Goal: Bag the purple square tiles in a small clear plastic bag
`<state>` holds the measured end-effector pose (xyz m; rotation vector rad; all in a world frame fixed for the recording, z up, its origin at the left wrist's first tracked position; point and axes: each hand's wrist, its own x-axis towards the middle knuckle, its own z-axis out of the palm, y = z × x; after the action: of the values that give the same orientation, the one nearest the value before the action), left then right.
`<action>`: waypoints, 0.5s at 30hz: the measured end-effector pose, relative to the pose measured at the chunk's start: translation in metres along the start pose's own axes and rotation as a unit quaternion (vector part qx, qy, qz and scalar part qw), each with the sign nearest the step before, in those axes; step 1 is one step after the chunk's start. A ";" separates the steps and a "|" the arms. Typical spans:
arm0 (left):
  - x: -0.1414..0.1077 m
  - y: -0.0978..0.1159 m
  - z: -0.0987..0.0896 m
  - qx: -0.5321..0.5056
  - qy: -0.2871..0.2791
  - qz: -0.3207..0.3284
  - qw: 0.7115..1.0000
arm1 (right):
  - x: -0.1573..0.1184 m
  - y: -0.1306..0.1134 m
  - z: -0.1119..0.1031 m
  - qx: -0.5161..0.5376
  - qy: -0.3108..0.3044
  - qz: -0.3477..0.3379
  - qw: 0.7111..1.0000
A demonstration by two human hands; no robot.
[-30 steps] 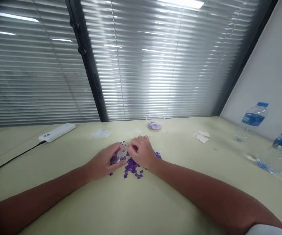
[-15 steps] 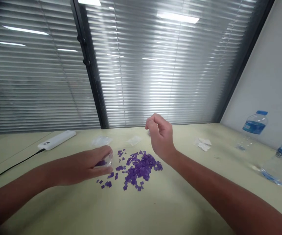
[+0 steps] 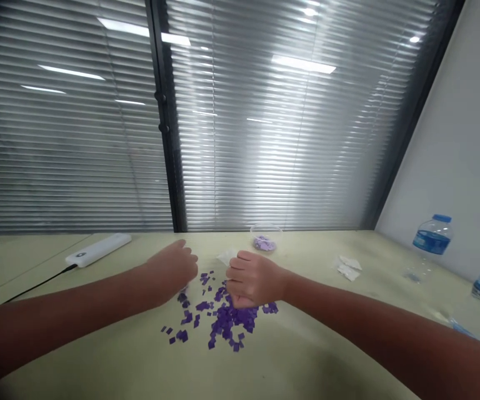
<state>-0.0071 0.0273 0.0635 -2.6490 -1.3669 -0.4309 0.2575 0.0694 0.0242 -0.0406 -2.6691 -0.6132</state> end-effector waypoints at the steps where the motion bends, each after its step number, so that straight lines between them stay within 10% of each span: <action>1: 0.002 0.001 -0.002 0.011 -0.015 0.017 1.000 | 0.000 0.000 0.002 -0.004 0.011 -0.004 1.000; 4: 0.003 0.002 -0.015 0.110 -0.081 0.125 0.983 | -0.004 0.002 0.007 -0.015 0.039 0.007 0.999; 9: -0.012 -0.005 -0.013 0.105 0.002 0.237 0.966 | -0.009 0.004 0.018 -0.034 0.063 0.023 0.997; 15: -0.033 -0.007 0.034 -0.081 0.130 0.086 0.984 | -0.001 -0.004 0.034 0.031 0.042 0.147 0.988</action>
<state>-0.0250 0.0140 0.0210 -2.6879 -1.0587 -0.8627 0.2449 0.0802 -0.0054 -0.3748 -2.5321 -0.4254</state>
